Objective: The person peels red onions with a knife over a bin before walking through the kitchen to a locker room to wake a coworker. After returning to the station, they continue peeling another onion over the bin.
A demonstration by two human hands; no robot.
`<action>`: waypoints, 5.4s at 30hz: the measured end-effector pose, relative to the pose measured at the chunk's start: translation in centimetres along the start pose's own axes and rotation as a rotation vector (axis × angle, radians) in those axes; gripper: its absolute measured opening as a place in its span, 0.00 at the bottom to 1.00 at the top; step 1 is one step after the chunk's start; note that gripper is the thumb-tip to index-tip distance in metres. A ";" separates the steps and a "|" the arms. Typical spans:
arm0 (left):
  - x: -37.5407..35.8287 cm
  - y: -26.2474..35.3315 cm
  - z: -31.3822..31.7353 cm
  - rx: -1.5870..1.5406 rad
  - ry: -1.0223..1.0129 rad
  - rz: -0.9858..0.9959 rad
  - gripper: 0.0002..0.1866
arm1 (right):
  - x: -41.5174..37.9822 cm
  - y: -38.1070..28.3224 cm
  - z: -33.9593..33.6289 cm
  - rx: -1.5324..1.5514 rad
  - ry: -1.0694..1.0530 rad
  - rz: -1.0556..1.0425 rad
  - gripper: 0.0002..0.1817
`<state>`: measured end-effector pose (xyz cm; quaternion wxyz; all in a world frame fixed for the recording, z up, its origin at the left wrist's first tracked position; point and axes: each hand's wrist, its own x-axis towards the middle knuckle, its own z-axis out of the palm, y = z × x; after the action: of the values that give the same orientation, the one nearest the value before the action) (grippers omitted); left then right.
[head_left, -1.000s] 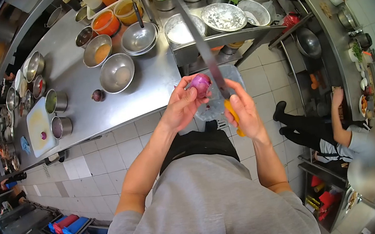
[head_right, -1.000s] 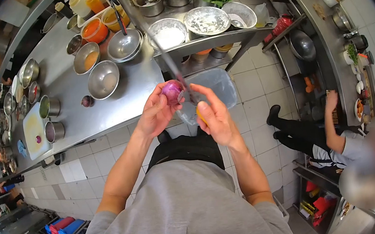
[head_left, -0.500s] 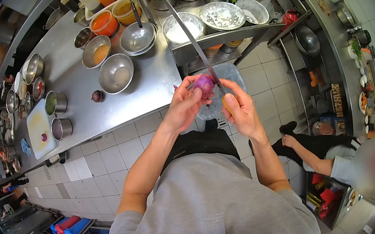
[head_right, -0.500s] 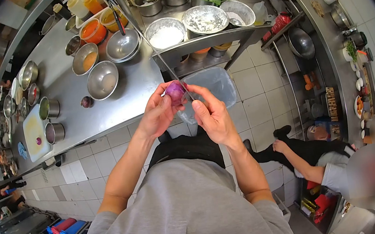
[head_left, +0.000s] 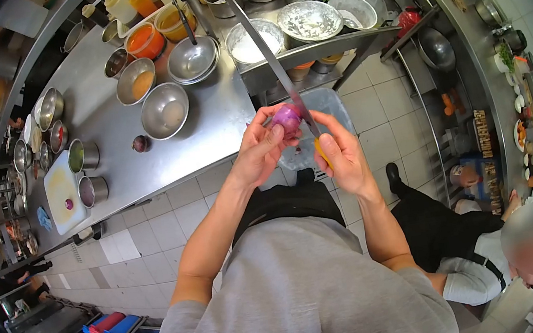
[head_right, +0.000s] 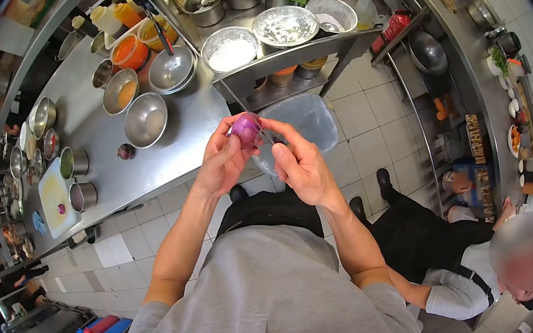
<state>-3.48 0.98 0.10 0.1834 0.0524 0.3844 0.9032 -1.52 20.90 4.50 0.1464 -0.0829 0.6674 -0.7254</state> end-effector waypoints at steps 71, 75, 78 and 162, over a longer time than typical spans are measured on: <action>3.3 -1.0 2.5 -0.008 0.026 -0.160 0.25 | -0.7 0.6 -5.3 0.121 -0.046 0.004 0.31; 3.6 -1.6 2.1 0.113 0.046 -0.174 0.29 | -0.5 1.1 -5.6 0.071 -0.023 -0.022 0.31; 3.8 -1.6 2.8 0.137 0.061 -0.191 0.28 | -0.3 0.9 -5.8 0.038 -0.008 -0.021 0.29; 1.1 -0.7 -0.2 0.364 0.131 -0.001 0.26 | 0.2 2.9 -4.3 -0.519 0.304 0.035 0.22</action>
<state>-4.33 1.70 -0.56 0.1457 0.0256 0.5527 0.8202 -2.74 24.70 1.19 0.0311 0.0033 0.8461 -0.5320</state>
